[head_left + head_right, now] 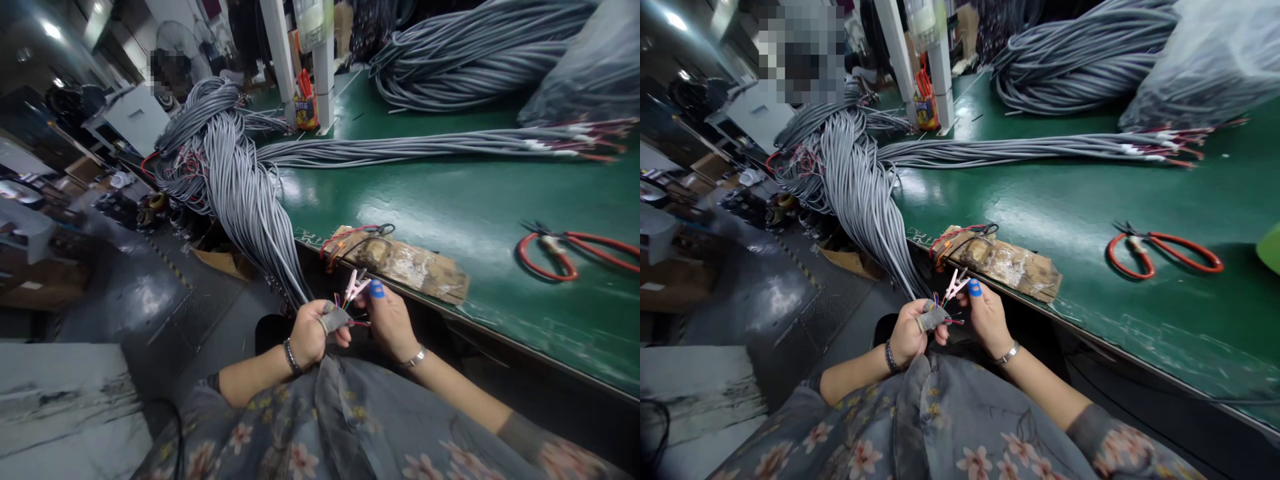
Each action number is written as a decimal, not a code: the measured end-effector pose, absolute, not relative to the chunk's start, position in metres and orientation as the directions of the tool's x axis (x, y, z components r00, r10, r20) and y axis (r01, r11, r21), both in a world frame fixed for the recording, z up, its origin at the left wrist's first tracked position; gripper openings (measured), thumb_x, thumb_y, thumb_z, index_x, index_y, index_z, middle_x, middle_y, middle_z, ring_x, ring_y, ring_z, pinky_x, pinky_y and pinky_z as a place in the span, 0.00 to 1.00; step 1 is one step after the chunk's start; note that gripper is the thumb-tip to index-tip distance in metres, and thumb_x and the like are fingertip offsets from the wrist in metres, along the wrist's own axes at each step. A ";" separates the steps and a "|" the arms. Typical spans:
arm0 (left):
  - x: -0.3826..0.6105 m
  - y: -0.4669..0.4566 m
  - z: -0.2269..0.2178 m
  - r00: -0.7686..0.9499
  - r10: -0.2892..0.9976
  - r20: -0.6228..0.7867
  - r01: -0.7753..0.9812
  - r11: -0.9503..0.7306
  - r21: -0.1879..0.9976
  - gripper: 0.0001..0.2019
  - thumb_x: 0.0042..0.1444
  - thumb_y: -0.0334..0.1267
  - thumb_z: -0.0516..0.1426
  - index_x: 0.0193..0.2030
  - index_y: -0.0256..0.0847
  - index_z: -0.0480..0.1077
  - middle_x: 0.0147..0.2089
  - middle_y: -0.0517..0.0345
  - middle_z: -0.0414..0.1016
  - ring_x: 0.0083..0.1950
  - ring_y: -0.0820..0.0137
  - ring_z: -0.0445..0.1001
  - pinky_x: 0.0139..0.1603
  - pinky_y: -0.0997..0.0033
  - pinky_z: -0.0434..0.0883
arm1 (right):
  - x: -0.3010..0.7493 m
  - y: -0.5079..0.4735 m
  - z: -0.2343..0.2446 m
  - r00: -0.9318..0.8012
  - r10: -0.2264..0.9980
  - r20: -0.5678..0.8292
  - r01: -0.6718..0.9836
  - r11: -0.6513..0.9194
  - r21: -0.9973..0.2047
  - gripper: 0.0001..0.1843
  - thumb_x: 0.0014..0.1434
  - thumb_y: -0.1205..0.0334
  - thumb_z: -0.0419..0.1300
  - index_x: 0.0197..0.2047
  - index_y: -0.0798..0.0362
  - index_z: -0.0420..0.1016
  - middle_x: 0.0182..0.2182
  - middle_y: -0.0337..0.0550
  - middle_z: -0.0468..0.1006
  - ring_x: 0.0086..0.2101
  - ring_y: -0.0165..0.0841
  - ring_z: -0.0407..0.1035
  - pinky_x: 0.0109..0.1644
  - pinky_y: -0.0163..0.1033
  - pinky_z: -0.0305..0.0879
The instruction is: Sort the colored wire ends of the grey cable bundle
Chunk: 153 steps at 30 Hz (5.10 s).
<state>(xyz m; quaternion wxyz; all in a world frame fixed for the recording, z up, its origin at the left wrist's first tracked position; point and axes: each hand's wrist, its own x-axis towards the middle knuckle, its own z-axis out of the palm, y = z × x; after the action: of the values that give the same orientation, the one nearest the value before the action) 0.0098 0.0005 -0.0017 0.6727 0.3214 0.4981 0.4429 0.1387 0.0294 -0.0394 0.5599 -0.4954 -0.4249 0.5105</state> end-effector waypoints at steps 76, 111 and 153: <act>0.015 0.003 -0.006 -0.058 0.931 -0.360 -0.336 0.322 0.885 0.21 0.37 0.52 0.65 0.21 0.37 0.64 0.15 0.62 0.68 0.14 0.77 0.65 0.17 0.77 0.63 | 0.139 0.039 -0.027 -0.298 0.897 -0.327 -0.654 -0.442 -0.614 0.17 0.42 0.44 0.71 0.31 0.47 0.81 0.31 0.37 0.80 0.28 0.30 0.69 0.36 0.37 0.69; -0.009 0.003 -0.018 0.258 0.850 -0.459 0.071 0.458 0.886 0.18 0.39 0.49 0.65 0.22 0.36 0.67 0.16 0.59 0.70 0.16 0.74 0.67 0.18 0.76 0.64 | 0.153 0.021 -0.026 -0.427 0.867 -0.256 -0.086 -0.321 -0.943 0.28 0.42 0.34 0.65 0.26 0.54 0.72 0.22 0.37 0.72 0.24 0.29 0.63 0.31 0.38 0.61; -0.005 -0.001 -0.024 -0.045 0.952 -0.302 -0.270 0.279 0.921 0.19 0.40 0.52 0.64 0.19 0.37 0.67 0.15 0.59 0.68 0.20 0.73 0.68 0.27 0.72 0.65 | 0.134 0.008 -0.029 -0.277 0.922 -0.269 -0.230 -0.335 -0.913 0.18 0.43 0.47 0.69 0.23 0.51 0.70 0.19 0.36 0.68 0.23 0.29 0.57 0.29 0.37 0.55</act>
<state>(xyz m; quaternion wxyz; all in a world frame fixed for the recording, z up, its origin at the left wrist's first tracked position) -0.0050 -0.0012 -0.0237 0.6080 0.3283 0.5196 0.5026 0.1338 0.0079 -0.0294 0.4161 -0.4338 -0.3989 0.6925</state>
